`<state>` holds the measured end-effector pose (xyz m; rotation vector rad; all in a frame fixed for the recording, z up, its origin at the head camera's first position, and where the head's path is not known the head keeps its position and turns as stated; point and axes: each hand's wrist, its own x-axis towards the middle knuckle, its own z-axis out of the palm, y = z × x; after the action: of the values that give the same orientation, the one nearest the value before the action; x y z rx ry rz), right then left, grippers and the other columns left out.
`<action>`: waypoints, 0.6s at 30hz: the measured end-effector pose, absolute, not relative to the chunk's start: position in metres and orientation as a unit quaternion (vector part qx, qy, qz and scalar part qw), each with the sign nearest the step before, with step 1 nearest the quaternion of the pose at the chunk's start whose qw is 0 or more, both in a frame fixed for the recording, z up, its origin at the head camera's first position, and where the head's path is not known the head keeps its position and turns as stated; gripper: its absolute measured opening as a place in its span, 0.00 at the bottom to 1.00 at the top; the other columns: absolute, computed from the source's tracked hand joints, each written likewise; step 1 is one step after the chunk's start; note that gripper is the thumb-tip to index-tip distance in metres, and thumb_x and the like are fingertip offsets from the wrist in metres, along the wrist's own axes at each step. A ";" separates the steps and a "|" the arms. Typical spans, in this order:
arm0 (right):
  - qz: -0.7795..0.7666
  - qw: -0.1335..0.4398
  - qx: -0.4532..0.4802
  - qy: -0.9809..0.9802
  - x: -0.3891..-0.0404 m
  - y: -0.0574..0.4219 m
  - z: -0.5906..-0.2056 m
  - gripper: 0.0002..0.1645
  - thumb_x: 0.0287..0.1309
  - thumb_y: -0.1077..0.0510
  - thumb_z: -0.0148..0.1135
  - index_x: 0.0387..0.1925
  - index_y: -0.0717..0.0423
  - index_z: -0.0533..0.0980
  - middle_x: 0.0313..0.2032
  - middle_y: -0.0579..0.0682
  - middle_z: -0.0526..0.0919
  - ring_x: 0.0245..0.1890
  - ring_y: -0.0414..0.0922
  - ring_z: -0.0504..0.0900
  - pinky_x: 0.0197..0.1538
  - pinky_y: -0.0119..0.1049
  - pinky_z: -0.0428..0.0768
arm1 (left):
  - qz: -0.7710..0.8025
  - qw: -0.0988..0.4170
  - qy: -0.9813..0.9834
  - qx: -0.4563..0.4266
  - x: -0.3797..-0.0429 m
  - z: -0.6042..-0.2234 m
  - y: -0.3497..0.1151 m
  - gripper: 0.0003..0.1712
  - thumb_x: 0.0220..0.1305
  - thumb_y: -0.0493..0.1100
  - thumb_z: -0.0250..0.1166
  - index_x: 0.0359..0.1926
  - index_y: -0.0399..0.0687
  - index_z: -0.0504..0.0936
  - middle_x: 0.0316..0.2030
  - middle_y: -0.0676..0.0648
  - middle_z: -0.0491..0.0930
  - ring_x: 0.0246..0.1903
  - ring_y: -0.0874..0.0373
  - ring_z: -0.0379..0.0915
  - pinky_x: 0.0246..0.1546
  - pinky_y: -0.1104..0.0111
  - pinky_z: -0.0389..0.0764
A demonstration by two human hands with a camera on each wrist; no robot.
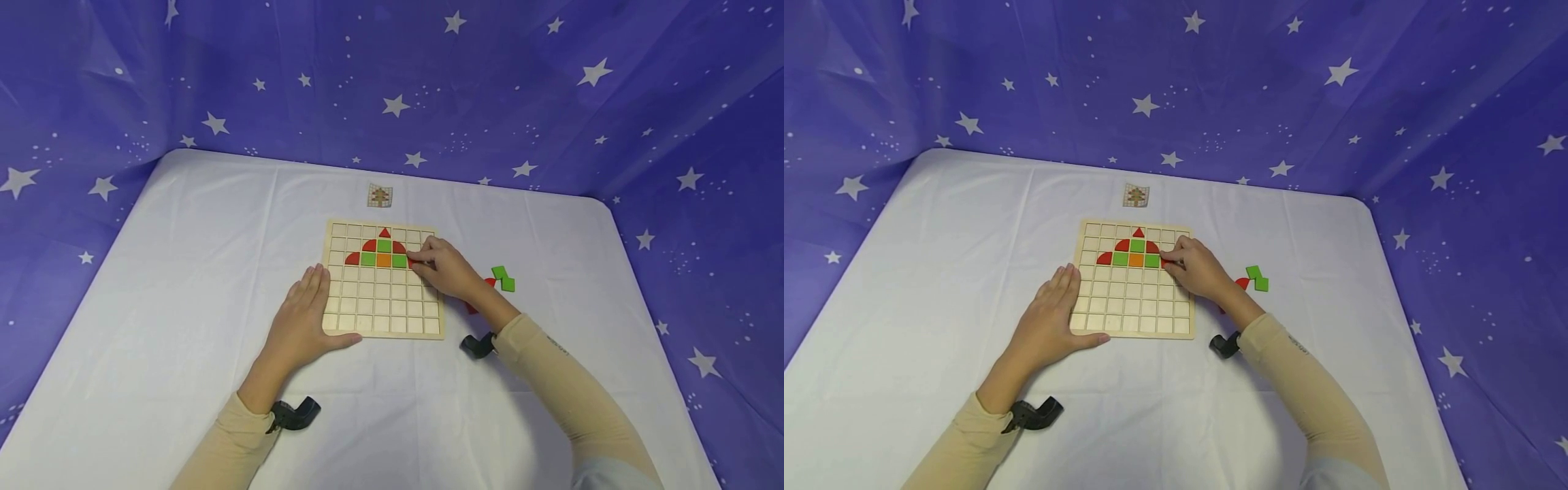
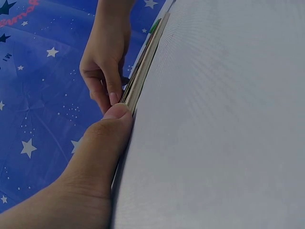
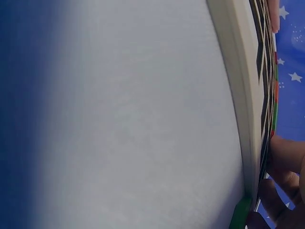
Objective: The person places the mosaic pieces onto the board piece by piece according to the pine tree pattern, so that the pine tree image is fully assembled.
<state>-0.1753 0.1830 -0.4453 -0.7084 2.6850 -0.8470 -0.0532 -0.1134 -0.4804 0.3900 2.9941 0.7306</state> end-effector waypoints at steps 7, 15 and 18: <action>-0.318 0.114 -0.203 0.919 -0.178 0.180 -0.445 0.19 0.63 0.54 0.67 0.54 0.51 0.83 0.42 0.45 0.79 0.40 0.45 0.72 0.40 0.38 0.71 | 0.232 0.018 0.964 0.126 -0.053 -0.481 -0.114 0.79 0.41 0.81 0.66 0.78 0.36 0.43 0.79 0.39 0.42 0.79 0.45 0.36 0.78 0.51 0.47; -0.316 0.105 -0.178 0.926 -0.179 0.180 -0.447 0.18 0.59 0.50 0.71 0.50 0.49 0.85 0.41 0.44 0.84 0.35 0.44 0.75 0.39 0.37 0.74 | 0.232 0.022 0.964 0.126 -0.053 -0.480 -0.114 0.79 0.41 0.82 0.66 0.78 0.36 0.43 0.79 0.38 0.42 0.79 0.45 0.36 0.78 0.51 0.47; -0.311 0.090 -0.177 0.929 -0.178 0.179 -0.446 0.17 0.57 0.50 0.72 0.48 0.49 0.85 0.40 0.44 0.84 0.37 0.44 0.76 0.43 0.39 0.76 | 0.232 0.021 0.964 0.126 -0.053 -0.479 -0.114 0.79 0.41 0.81 0.66 0.78 0.36 0.43 0.79 0.38 0.42 0.79 0.45 0.36 0.78 0.51 0.47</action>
<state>-0.1775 0.1791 -0.4463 -0.5270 2.7639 -0.9239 -0.0531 -0.1137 -0.4793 0.3913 2.9897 0.7208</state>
